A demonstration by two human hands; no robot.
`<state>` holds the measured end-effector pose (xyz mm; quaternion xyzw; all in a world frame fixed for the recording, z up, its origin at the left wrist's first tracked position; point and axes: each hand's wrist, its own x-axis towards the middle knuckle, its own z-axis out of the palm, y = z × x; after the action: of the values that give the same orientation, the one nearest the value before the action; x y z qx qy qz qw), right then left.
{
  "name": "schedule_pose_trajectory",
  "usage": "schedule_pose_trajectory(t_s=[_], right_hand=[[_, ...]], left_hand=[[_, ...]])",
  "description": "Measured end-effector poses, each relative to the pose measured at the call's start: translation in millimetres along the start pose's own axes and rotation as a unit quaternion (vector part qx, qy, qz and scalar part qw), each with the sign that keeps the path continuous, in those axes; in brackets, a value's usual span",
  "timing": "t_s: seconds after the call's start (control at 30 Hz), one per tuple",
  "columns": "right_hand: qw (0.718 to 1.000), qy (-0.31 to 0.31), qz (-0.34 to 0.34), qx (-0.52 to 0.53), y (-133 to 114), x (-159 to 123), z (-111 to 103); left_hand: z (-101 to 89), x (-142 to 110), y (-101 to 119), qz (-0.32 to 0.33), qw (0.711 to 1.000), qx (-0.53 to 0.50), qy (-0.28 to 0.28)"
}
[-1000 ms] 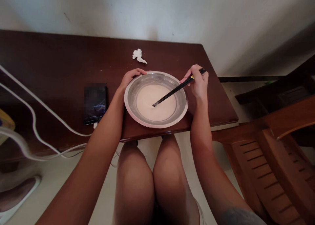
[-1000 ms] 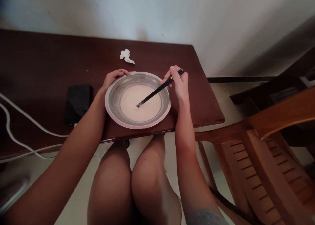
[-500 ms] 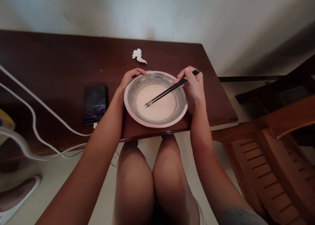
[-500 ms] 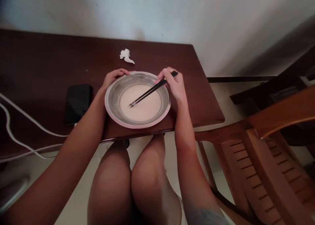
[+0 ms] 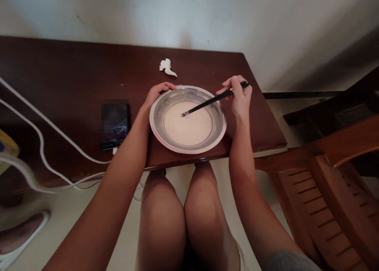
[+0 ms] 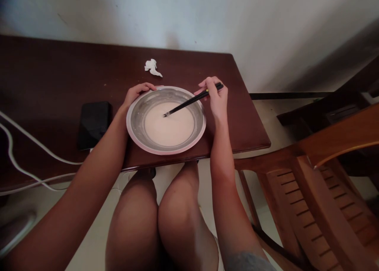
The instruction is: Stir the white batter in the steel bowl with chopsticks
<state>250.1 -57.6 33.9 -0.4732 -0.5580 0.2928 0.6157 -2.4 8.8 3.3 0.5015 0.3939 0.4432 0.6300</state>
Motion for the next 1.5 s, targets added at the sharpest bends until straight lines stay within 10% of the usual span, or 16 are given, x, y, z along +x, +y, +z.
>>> schedule_pose_trajectory(t_s=[0.23,0.43,0.63,0.83,1.5], right_hand=[[0.997,-0.072,0.018,0.014,-2.4,-3.2,5.7],[1.0,0.009,0.003,0.006,-5.3,-0.8,1.5],[0.995,-0.095,0.038,0.017,-0.6,-2.6,4.3],[1.0,0.004,-0.002,0.026,1.3,0.9,-0.5],[0.998,-0.044,0.002,0.037,1.5,-0.5,3.2]], left_hand=[[-0.1,0.2,0.3,0.004,1.0,0.0,-0.004],[-0.7,-0.2,-0.6,0.0,1.0,-0.009,-0.007],[1.0,-1.3,1.0,-0.003,1.0,0.014,0.011],[0.7,-0.8,0.8,-0.005,1.0,0.002,0.0],[-3.6,0.8,-2.0,-0.002,0.999,-0.043,-0.023]])
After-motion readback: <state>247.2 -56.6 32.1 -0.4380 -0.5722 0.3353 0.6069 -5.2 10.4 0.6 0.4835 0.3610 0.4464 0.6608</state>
